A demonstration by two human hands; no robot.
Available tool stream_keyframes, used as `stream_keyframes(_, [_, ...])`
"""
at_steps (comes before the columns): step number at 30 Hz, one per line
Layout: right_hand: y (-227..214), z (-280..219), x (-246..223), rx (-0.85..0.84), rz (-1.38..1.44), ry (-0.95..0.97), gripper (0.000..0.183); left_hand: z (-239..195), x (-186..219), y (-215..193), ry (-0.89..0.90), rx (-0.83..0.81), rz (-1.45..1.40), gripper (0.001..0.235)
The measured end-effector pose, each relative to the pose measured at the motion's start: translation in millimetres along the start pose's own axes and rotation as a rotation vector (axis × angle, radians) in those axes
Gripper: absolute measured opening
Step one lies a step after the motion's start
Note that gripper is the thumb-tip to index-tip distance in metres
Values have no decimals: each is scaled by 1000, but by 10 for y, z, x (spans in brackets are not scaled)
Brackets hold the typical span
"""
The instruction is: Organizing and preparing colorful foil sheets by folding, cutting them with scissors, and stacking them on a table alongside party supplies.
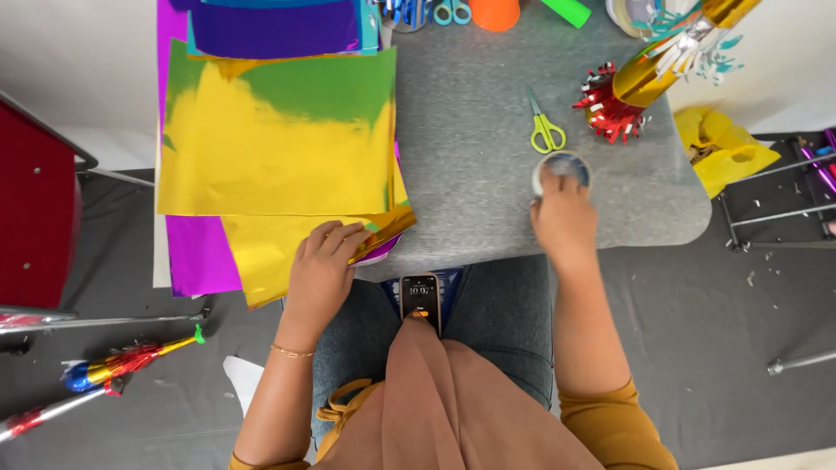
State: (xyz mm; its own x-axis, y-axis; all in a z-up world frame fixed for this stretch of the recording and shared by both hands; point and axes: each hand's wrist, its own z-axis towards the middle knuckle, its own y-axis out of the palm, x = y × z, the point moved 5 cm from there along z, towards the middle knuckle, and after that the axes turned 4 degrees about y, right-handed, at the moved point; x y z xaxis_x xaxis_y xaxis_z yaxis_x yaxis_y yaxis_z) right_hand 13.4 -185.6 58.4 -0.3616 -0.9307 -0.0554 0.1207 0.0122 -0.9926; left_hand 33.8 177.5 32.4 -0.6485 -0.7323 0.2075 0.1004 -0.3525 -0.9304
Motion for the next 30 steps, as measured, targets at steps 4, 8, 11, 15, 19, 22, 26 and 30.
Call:
stream_keyframes(4, [73, -22, -436, 154, 6, -180, 37, 24, -3, 1, 63, 29, 57, 54])
stream_keyframes(8, [182, 204, -703, 296, 60, -293, 26, 62, -45, -75, 82, 46, 31, 49])
stream_keyframes(11, [66, 186, -1061, 348, 137, -325, 13, 86, -50, -136, 97, 69, 37, 49])
stream_keyframes(15, [76, 138, -1766, -146, 738, -288, 51, 67, -50, -183, 94, 80, 29, 46])
stream_keyframes(19, [69, 209, -2072, -159, 850, -352, 45, -8, 6, -367, 136, 155, 62, 45])
stream_keyframes(22, [-211, 201, -2042, -92, 913, -382, 41, -127, -25, -505, 178, 245, 74, 33])
stream_keyframes(26, [170, 521, -1824, -60, 963, -296, 26, -273, -168, -423, 145, 255, 106, 27])
stream_keyframes(30, [607, 570, -1837, -197, 1074, -217, 24, -230, -195, -482, 110, 256, 43, 33])
